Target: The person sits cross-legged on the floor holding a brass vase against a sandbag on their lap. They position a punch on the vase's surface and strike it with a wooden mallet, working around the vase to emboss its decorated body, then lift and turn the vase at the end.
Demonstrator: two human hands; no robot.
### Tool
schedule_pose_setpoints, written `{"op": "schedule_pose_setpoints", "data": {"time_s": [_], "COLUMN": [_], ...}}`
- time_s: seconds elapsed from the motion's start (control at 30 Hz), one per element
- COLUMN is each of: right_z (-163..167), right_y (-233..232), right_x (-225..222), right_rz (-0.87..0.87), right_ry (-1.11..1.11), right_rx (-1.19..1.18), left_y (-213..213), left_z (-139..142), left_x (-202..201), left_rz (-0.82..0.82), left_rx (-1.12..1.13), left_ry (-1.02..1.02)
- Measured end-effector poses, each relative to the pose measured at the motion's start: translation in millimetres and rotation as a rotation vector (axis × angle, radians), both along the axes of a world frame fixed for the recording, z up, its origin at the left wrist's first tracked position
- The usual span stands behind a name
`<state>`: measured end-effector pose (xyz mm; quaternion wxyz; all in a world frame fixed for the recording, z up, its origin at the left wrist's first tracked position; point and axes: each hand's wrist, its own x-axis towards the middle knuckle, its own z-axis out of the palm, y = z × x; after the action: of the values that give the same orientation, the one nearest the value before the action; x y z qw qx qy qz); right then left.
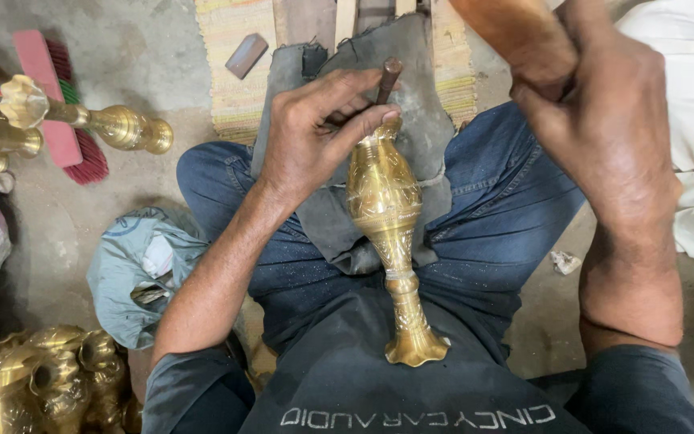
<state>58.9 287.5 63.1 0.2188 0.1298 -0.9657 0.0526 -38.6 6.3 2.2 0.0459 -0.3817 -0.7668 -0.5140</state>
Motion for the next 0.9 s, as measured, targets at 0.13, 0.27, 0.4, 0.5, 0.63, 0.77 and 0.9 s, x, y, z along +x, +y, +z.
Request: {"op": "schedule_pose_setpoints", "data": {"time_s": [0.13,0.27,0.4,0.5,0.63,0.77,0.9], "right_z": [9.1,14.6,15.7,13.4,8.9,-8.2,-41.0], "right_y": [-6.4,-13.0,-13.8,-15.8,-14.5,-7.8,-6.0], "right_x": [-1.4,-3.5,-4.5,-3.3,-2.8,1.1,25.3], "right_rz": [-0.002,-0.048,-0.005,-0.007,-0.004,-0.105,-0.27], "right_ry": [0.057,-0.009,-0.085,-0.007,-0.045,-0.066,-0.334], "right_rx": [0.081,0.093,-0.227,-0.049,-0.192,0.01,-0.251], "left_y": [-2.6,-4.8,-3.9,-3.9,-4.5,-5.6,-29.5], "left_z": [4.3,7.2,2.6,-4.1,-11.1,-15.0,-22.6], "left_x": [0.5,0.0,0.9,0.0,-1.5,-0.3,31.8], "left_rz": [-0.027,-0.033,-0.022,-0.026,-0.01,0.016,0.127], "left_rx": [-0.014,-0.042,-0.016,0.013,0.018,0.029,0.321], "left_ry": [0.043,0.065,0.038,0.011,0.016,0.033,-0.157]}}
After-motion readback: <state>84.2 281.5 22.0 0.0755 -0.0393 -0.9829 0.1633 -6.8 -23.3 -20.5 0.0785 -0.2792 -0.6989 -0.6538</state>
